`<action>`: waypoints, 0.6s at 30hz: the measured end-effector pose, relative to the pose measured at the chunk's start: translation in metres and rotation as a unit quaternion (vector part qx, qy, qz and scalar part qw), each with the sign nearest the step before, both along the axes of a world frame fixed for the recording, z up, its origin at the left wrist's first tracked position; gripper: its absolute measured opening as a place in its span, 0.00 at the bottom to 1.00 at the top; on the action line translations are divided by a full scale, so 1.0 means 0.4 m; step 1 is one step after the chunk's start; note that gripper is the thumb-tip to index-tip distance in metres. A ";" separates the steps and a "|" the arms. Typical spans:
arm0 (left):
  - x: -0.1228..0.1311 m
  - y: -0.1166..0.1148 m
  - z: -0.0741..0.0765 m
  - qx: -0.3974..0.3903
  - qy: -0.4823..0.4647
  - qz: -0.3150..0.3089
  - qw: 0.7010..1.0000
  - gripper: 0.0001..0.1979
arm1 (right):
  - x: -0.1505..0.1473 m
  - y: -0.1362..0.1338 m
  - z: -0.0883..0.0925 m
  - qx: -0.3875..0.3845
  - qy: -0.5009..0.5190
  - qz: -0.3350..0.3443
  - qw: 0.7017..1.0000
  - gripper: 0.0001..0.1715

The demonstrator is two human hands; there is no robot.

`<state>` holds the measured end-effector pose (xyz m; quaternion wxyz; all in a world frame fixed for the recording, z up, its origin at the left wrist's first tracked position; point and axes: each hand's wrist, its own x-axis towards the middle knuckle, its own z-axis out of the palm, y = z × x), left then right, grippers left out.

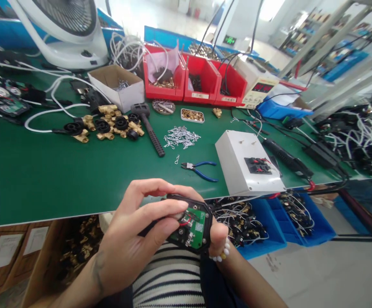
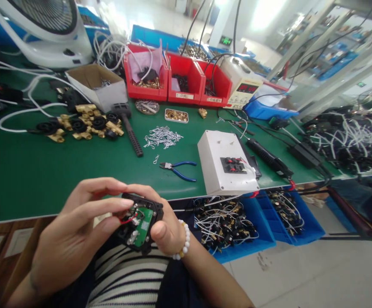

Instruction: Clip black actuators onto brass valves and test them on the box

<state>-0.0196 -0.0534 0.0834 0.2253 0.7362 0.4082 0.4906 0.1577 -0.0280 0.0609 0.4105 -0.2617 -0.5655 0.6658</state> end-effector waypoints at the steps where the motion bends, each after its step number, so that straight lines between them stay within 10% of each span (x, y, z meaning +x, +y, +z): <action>1: -0.002 0.003 -0.001 -0.011 -0.003 -0.008 1.000 0.13 | 0.001 0.000 0.001 0.019 0.025 0.000 1.000 0.49; 10: -0.022 0.047 -0.014 -0.139 -0.029 -0.069 0.988 0.09 | -0.016 0.033 0.008 0.138 -0.065 0.043 0.987 0.39; 18: -0.232 0.287 -0.064 -0.050 0.133 0.261 0.955 0.18 | -0.048 0.080 -0.040 -0.032 -0.165 -0.055 0.984 0.56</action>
